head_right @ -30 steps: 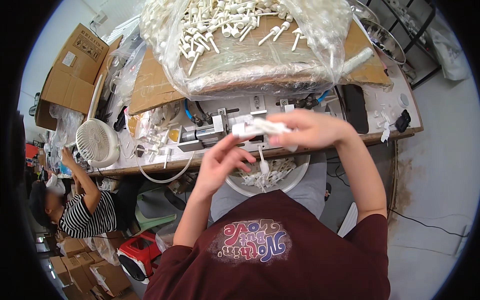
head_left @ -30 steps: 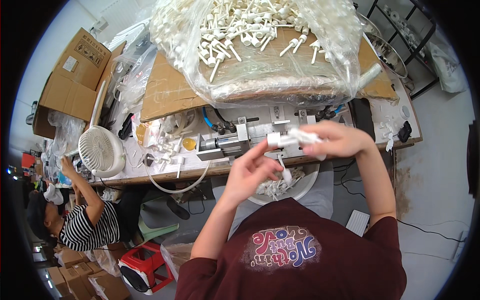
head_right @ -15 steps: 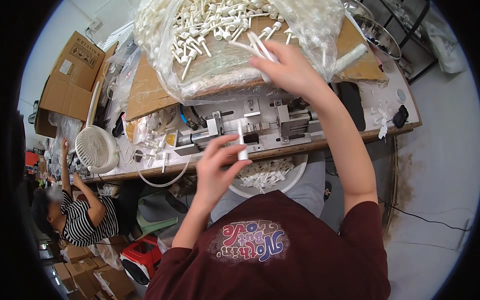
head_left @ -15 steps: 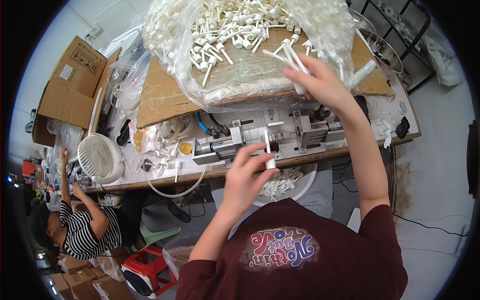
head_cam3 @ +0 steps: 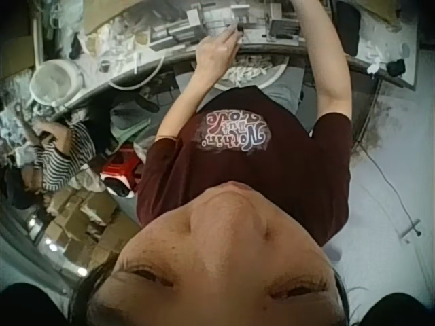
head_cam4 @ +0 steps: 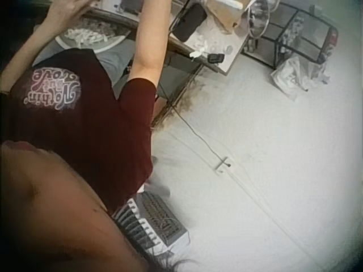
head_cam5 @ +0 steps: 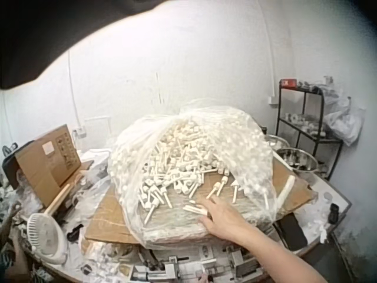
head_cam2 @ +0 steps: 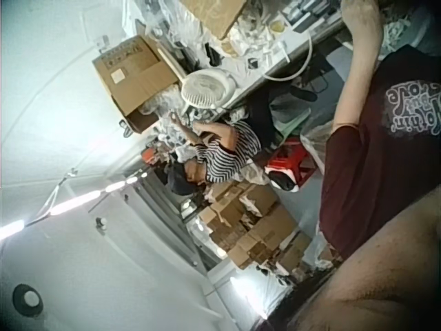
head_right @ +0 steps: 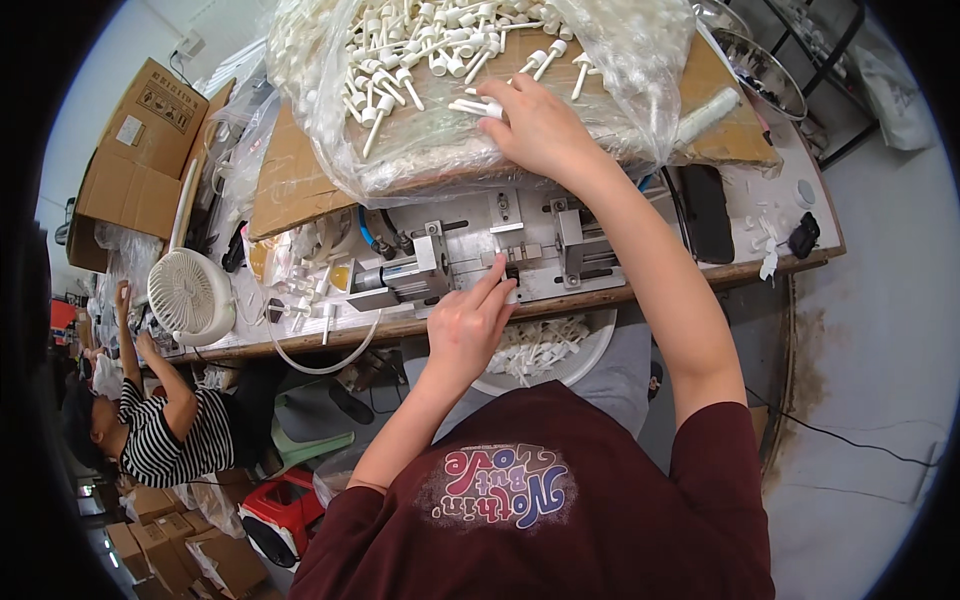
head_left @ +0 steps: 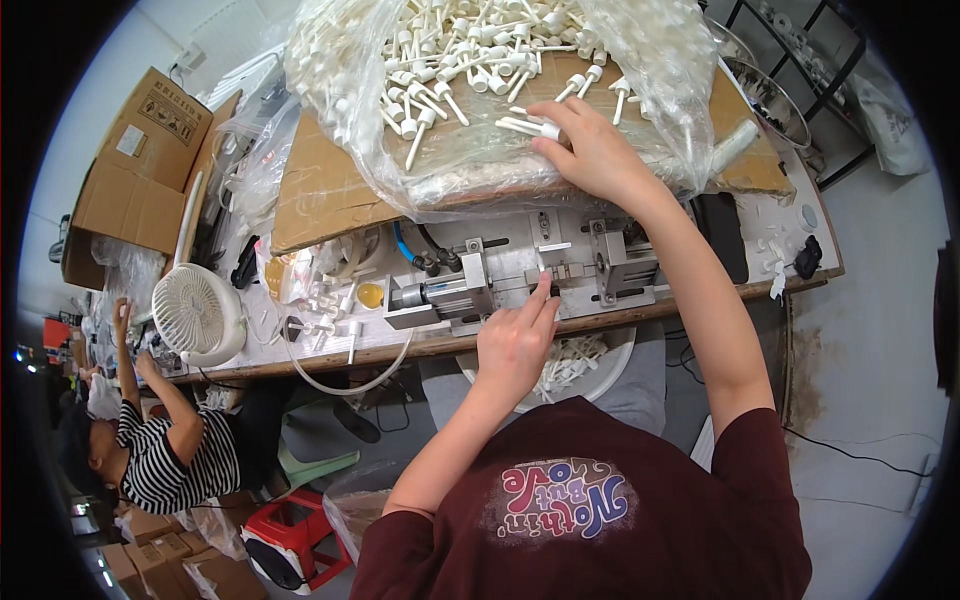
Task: Manually assemble plastic components for spray bottle heads using a mechanical fixture on a workbench.
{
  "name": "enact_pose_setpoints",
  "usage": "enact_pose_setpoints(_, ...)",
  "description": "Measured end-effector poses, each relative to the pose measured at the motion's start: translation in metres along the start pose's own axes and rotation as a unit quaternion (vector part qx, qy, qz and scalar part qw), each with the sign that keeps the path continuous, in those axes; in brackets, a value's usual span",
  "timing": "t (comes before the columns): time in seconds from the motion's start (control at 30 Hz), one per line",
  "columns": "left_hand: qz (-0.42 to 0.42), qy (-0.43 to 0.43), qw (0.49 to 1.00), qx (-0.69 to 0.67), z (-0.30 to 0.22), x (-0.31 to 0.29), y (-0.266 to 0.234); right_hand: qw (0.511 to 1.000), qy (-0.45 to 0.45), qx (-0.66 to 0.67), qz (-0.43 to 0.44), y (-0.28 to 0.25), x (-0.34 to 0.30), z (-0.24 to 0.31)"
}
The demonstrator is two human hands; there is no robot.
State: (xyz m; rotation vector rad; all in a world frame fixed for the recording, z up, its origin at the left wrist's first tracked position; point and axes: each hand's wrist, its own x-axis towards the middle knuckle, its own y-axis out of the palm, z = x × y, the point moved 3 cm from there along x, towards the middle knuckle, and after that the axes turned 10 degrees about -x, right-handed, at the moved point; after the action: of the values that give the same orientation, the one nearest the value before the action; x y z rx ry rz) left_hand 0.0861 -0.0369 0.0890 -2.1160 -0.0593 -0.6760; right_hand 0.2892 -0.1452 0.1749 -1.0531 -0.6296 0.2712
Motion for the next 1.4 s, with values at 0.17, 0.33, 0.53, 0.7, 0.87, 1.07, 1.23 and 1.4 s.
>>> enact_pose_setpoints(0.17,0.035,-0.019,0.999,0.003,-0.002,0.006,0.000,0.997,-0.005,0.034,-0.067,0.005,0.007,-0.017)
enact_pose_setpoints(0.33,0.024,-0.024,0.999,-0.012,0.001,0.004,-0.001,0.999,0.016,0.008,-0.039,0.007,0.009,0.000)
enact_pose_setpoints(0.53,0.033,-0.026,0.999,-0.008,0.001,0.007,-0.002,0.999,0.009,0.020,-0.038,0.007,0.015,-0.007)
enact_pose_setpoints(0.7,0.018,-0.019,1.000,-0.015,0.004,0.004,-0.001,0.993,0.095,0.052,-0.052,0.000,0.010,-0.009)
enact_pose_setpoints(0.87,0.011,-0.015,1.000,-0.024,0.004,0.002,0.000,0.996,0.079,0.041,-0.015,0.004,0.008,-0.007)
enact_pose_setpoints(1.07,0.043,-0.021,0.996,-0.078,-0.006,-0.009,-0.009,0.998,0.058,-0.012,0.024,0.003,0.005,0.004)
enact_pose_setpoints(1.23,0.056,-0.041,0.979,-0.189,-0.031,-0.001,-0.038,0.997,0.068,-0.041,-0.003,0.011,0.023,0.010)
enact_pose_setpoints(1.4,-0.069,-0.046,0.978,-0.193,-0.017,0.027,-0.069,0.999,0.027,-0.022,0.003,0.016,0.022,0.011)
